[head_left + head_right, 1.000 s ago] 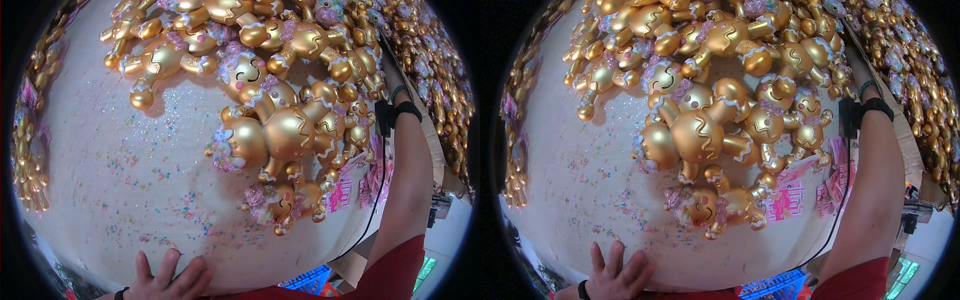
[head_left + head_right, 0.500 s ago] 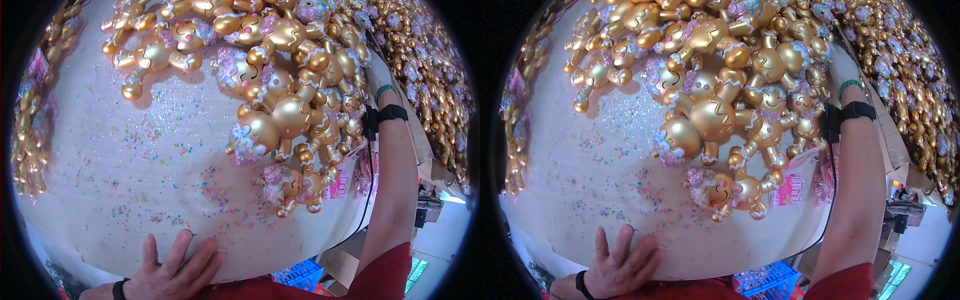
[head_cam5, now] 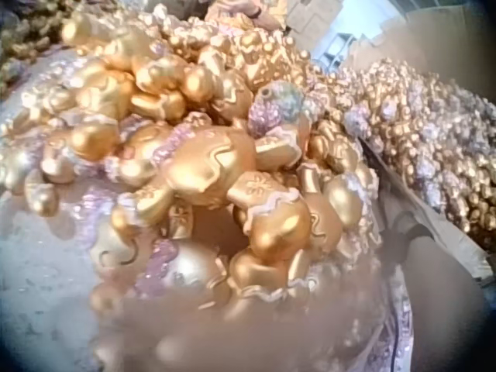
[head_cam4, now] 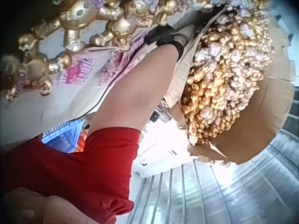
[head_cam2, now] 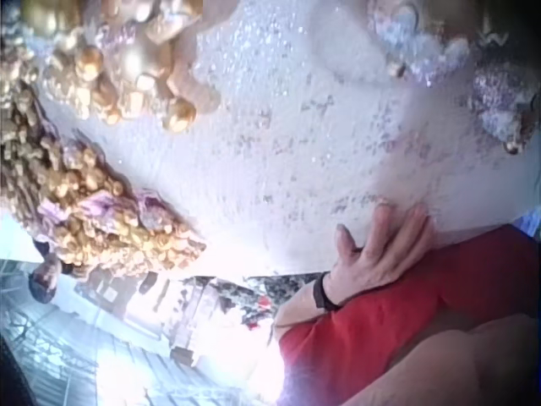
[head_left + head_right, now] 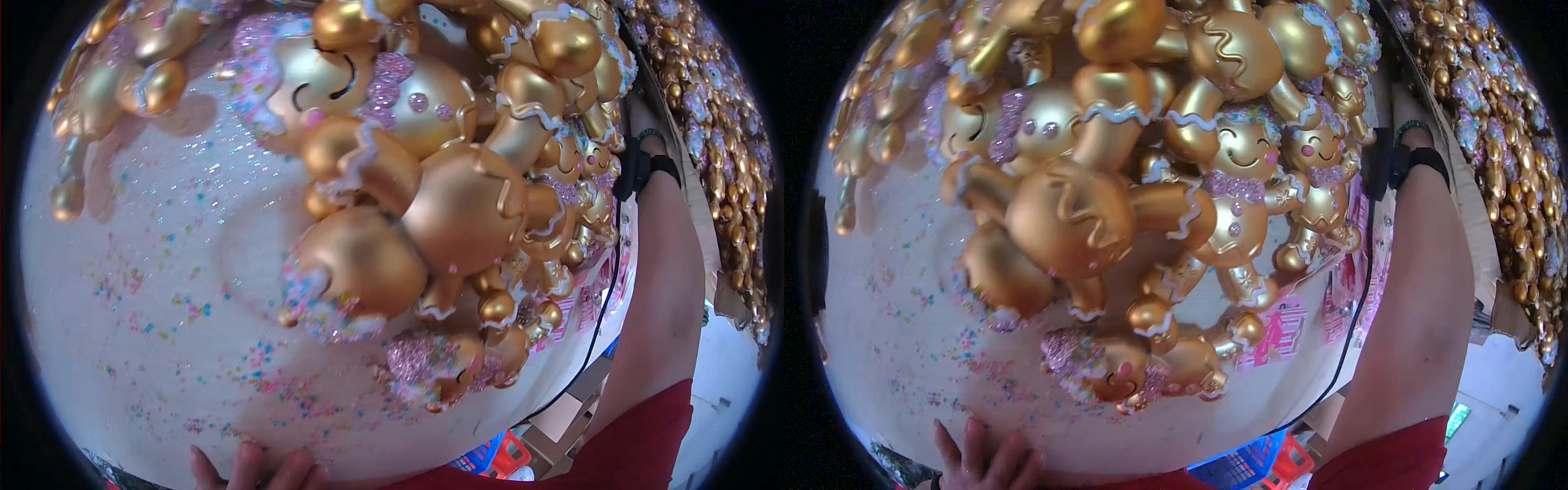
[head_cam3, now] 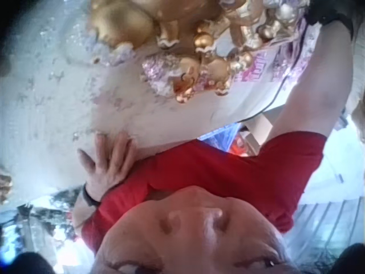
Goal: Assembling and labeling gold-colored plastic toy figures at a manufacturing workspace.
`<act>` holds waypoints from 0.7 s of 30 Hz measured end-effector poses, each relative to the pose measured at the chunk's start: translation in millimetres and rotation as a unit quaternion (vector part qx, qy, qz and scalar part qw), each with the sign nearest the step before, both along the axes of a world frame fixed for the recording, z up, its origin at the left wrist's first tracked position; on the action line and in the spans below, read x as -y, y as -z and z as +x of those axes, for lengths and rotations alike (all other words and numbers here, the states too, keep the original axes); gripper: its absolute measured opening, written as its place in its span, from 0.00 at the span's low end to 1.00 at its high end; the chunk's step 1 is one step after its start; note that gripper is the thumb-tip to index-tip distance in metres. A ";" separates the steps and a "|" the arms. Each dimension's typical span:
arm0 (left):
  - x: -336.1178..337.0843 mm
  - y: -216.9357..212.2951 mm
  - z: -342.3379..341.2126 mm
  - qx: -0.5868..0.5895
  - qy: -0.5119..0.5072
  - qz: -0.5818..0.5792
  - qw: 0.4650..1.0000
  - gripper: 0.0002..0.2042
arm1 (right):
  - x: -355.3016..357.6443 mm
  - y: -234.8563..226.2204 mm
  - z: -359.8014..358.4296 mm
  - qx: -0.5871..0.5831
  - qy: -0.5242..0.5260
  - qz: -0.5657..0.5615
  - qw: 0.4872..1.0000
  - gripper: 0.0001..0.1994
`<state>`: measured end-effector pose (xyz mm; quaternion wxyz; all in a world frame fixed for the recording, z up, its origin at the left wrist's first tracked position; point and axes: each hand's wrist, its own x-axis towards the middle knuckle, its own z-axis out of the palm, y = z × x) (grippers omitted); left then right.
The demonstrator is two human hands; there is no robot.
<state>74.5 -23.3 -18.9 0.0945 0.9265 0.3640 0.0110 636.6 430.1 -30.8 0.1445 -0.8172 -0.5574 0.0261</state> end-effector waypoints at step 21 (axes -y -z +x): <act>0.2 2.0 4.5 -0.003 -0.014 0.017 1.000 0.18 | 43.8 -1.8 1.1 -0.122 -0.097 0.044 0.987 0.37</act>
